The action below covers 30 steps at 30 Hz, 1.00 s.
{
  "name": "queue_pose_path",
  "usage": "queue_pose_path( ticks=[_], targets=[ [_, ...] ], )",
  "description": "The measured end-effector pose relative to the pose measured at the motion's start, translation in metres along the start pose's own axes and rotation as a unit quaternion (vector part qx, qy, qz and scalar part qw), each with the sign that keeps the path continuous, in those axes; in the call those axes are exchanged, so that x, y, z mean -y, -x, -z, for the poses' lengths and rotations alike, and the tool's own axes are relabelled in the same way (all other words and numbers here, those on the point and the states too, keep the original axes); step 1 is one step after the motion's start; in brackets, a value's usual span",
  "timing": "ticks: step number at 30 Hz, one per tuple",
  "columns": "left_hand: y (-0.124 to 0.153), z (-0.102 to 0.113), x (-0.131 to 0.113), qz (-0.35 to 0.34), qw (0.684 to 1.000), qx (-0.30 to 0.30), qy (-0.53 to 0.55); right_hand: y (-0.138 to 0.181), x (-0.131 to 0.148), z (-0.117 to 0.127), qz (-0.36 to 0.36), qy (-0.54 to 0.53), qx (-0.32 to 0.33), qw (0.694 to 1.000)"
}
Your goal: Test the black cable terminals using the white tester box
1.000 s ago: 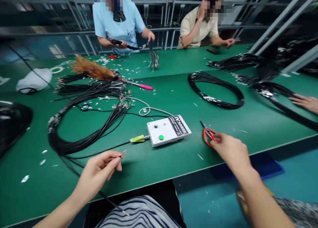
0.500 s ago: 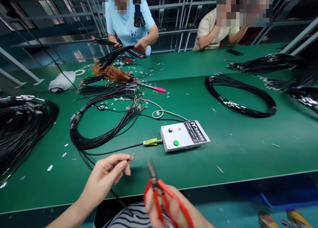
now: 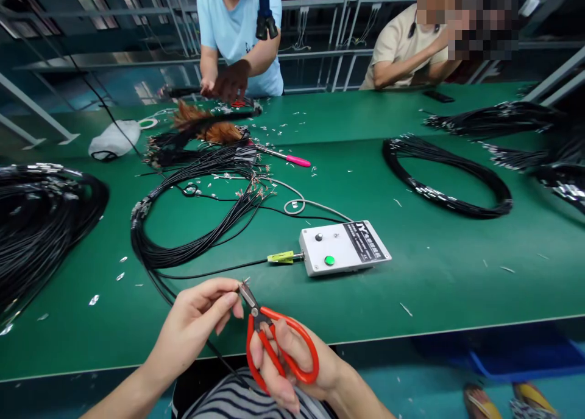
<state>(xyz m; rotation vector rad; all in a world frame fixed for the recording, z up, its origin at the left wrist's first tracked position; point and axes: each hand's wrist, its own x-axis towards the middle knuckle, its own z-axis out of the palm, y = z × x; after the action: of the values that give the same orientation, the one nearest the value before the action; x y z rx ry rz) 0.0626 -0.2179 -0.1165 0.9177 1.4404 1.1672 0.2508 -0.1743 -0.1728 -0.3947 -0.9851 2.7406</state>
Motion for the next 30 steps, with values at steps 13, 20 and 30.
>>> queue_pose_path(
  ticks=[13, 20, 30],
  targets=[
    [-0.003, -0.001, 0.002, 0.002, 1.000, 0.001, -0.016, -0.001, 0.005, -0.005, 0.028, 0.097, -0.026, 0.995],
    [-0.009, -0.006, 0.005, -0.022, 0.997, -0.009, -0.068, 0.100, 0.070, 0.039, 0.199, 0.338, -0.446, 0.805],
    [-0.014, -0.014, 0.009, -0.069, 0.988, -0.013, -0.136, 0.123, 0.104, 0.076, 0.143, 0.683, -0.657, 0.283]
  ],
)
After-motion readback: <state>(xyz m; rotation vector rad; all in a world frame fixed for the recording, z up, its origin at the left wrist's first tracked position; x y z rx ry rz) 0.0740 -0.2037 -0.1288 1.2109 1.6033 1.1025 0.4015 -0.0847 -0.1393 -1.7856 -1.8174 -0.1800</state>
